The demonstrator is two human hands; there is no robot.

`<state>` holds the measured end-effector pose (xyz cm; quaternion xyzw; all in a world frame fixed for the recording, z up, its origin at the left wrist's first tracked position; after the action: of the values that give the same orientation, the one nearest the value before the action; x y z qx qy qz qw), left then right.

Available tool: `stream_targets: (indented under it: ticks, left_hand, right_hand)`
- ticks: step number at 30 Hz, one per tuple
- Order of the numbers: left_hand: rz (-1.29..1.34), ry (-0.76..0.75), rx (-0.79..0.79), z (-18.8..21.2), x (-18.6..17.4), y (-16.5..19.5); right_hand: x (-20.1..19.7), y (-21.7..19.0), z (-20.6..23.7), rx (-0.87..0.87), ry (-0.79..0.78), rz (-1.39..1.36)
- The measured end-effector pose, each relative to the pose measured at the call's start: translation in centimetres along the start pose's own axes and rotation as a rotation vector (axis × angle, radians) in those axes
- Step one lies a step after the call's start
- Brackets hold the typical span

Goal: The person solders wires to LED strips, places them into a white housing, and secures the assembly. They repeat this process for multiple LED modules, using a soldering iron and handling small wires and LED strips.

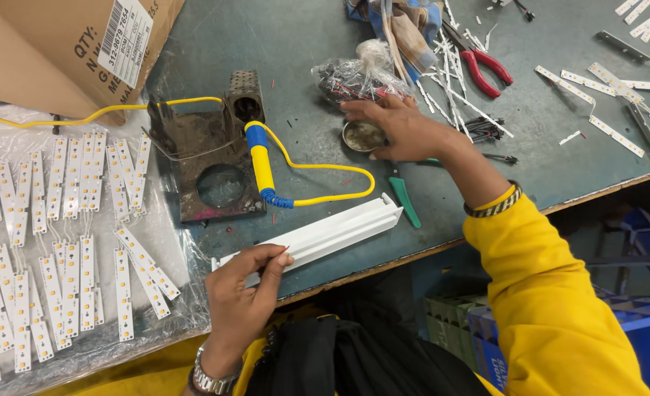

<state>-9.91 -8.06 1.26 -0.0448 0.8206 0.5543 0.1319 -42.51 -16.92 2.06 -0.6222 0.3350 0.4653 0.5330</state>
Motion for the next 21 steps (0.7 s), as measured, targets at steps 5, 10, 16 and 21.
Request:
stream_targets:
  ticks: [5, 10, 16, 21]
  left_hand:
    - [-0.011, 0.040, 0.010, -1.8, -0.8, 0.2]
    - [-0.055, -0.001, 0.051, -1.9, -0.8, 1.1]
    - [-0.114, -0.022, 0.029, 0.2, -1.8, 1.1]
    - [0.080, -0.079, -0.237, 2.6, -1.7, 0.5]
  right_hand:
    - [-1.7, 0.0, 1.2, 0.058, 0.211, 0.014]
    - [-4.0, -3.1, 9.8, 0.098, 0.676, -0.310]
    - [-0.1, -11.7, 19.5, 0.063, 0.706, -1.003]
    - [3.6, -14.4, 17.8, -0.034, 0.477, -0.854]
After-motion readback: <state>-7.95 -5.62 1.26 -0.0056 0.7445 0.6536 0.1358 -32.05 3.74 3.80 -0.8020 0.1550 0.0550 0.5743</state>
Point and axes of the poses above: each hand's wrist, its own z-axis away from the middle knuckle, its own x-axis out of the palm, y = z × x, the point moved 5 cm from there along -z, towards the middle knuckle, and after that the axes turned 9 degrees about y, right-handed, at the moved point
